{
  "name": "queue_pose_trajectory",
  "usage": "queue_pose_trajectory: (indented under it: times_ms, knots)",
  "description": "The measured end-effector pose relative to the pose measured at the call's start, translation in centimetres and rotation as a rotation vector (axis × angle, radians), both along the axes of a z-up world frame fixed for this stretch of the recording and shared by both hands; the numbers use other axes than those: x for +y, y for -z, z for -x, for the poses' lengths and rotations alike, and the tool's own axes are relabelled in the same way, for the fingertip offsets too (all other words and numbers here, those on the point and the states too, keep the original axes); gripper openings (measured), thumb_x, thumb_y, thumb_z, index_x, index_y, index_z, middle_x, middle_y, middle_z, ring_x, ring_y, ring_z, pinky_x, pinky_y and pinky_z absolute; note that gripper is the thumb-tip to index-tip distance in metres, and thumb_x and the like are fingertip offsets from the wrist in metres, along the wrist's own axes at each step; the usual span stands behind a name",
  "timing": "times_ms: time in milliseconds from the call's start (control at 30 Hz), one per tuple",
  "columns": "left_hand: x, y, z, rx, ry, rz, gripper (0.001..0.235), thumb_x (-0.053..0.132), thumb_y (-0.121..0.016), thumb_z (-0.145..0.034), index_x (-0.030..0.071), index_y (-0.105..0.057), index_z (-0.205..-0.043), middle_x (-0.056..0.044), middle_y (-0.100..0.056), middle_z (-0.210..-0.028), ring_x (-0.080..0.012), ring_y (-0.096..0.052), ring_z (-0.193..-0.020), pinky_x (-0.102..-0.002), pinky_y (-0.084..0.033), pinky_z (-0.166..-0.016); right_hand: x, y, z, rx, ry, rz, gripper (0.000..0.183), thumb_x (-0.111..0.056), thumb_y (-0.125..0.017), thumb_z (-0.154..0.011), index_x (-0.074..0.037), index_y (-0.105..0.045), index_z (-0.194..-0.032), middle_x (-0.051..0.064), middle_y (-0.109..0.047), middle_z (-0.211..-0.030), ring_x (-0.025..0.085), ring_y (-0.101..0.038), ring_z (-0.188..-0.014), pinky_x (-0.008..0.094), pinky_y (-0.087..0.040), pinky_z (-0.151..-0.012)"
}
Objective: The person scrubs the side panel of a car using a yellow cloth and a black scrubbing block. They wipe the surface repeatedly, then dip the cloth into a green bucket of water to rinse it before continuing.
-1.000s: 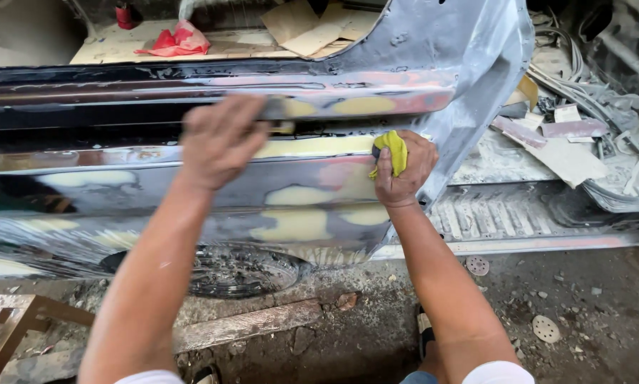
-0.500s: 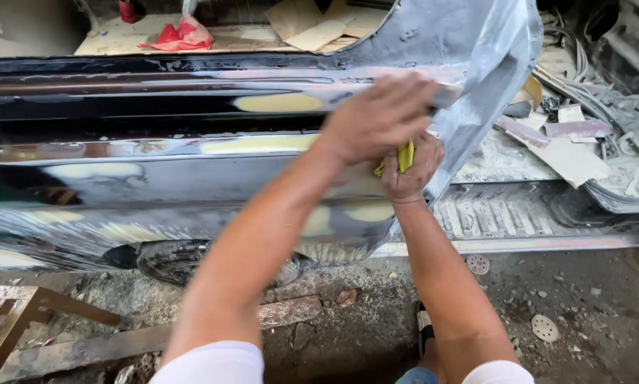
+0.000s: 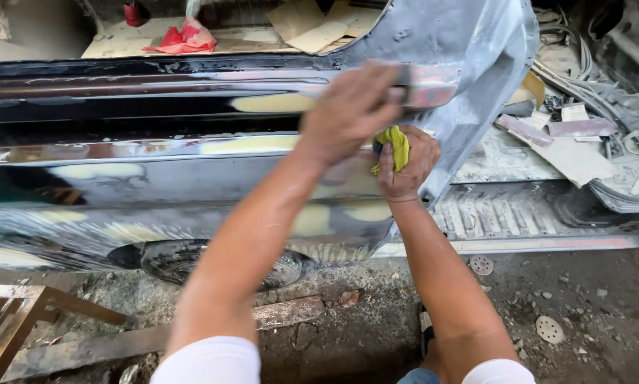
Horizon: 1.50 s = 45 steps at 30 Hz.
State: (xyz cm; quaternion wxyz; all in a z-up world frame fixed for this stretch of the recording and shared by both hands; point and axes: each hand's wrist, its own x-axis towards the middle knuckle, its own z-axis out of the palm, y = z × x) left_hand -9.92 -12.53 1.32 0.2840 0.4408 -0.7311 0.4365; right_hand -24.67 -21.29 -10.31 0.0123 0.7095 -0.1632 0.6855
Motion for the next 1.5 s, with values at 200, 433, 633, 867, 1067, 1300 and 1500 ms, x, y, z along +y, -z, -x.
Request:
queue_pose_trajectory:
  times_ms: [200,433,633,867,1067,1300,1500]
  knots:
    - [-1.3,-1.7,2.0,-0.043,0.085,-0.080,0.023,0.018,-0.066,-0.099,0.009,-0.065,-0.120,-0.014,-0.055,-0.148,-0.0339,-0.056,-0.137,-0.047,-0.047,-0.110,-0.4,0.2,0.3,0.011,-0.004,-0.007,0.028,-0.028,-0.066,-0.100,-0.004,-0.062,-0.113,0.017,-0.066,-0.116,0.035,-0.060,-0.107,0.047,-0.042,-0.099]
    - [12.0,-0.2,-8.2,0.090,-0.244,-0.007,0.020,0.017,-0.073,-0.103,0.010,-0.073,-0.121,-0.010,-0.064,-0.142,-0.0305,-0.060,-0.133,-0.049,-0.046,-0.097,0.4,0.0,0.0,-0.005,-0.012,-0.016,0.021,-0.024,-0.065,-0.101,-0.006,-0.063,-0.112,0.013,-0.068,-0.115,0.034,-0.061,-0.108,0.047,-0.041,-0.100]
    - [2.7,-0.2,-0.9,0.092,-0.075,0.014,0.023,0.017,-0.070,-0.100,0.007,-0.070,-0.121,-0.013,-0.059,-0.145,-0.0348,-0.057,-0.134,-0.047,-0.047,-0.109,0.3,-0.4,0.2,-0.011,-0.012,-0.024,0.021,-0.024,-0.065,-0.101,-0.007,-0.064,-0.112,0.013,-0.067,-0.115,0.034,-0.061,-0.107,0.047,-0.042,-0.100]
    - [2.2,-0.6,-1.1,-0.011,-0.025,-0.043,0.029,0.020,-0.065,-0.097,0.011,-0.065,-0.125,-0.012,-0.055,-0.150,-0.0311,-0.055,-0.137,-0.046,-0.045,-0.107,-0.2,0.1,0.3,0.016,-0.008,0.000,0.025,-0.025,-0.066,-0.099,-0.004,-0.063,-0.112,0.015,-0.066,-0.115,0.034,-0.060,-0.106,0.047,-0.042,-0.098]
    - [10.2,1.6,-7.7,0.000,-0.293,0.128,0.017,0.020,-0.071,-0.099,0.017,-0.072,-0.115,-0.006,-0.059,-0.144,-0.0255,-0.057,-0.131,-0.044,-0.042,-0.095,0.2,0.1,0.0,-0.011,-0.033,-0.019,0.023,-0.024,-0.067,-0.100,-0.005,-0.063,-0.113,0.015,-0.067,-0.116,0.034,-0.061,-0.109,0.047,-0.041,-0.100]
    - [-3.1,1.7,2.8,-0.070,-0.060,0.079,0.010,0.021,-0.065,-0.104,0.013,-0.066,-0.109,-0.011,-0.053,-0.150,-0.0298,-0.053,-0.137,-0.045,-0.046,-0.109,-0.5,0.8,0.1,-0.012,0.026,-0.008,0.040,-0.035,-0.064,-0.096,-0.002,-0.062,-0.119,0.018,-0.062,-0.116,0.037,-0.058,-0.108,0.048,-0.040,-0.099]
    - [-2.9,1.9,0.8,-0.319,-0.121,0.086,0.011,0.026,-0.066,-0.099,0.020,-0.068,-0.108,-0.007,-0.049,-0.160,-0.0248,-0.044,-0.146,-0.043,-0.030,-0.118,-0.9,1.0,0.6,0.026,-0.022,-0.005,0.036,-0.033,-0.065,-0.102,-0.002,-0.063,-0.121,0.018,-0.064,-0.120,0.036,-0.060,-0.110,0.048,-0.041,-0.101]
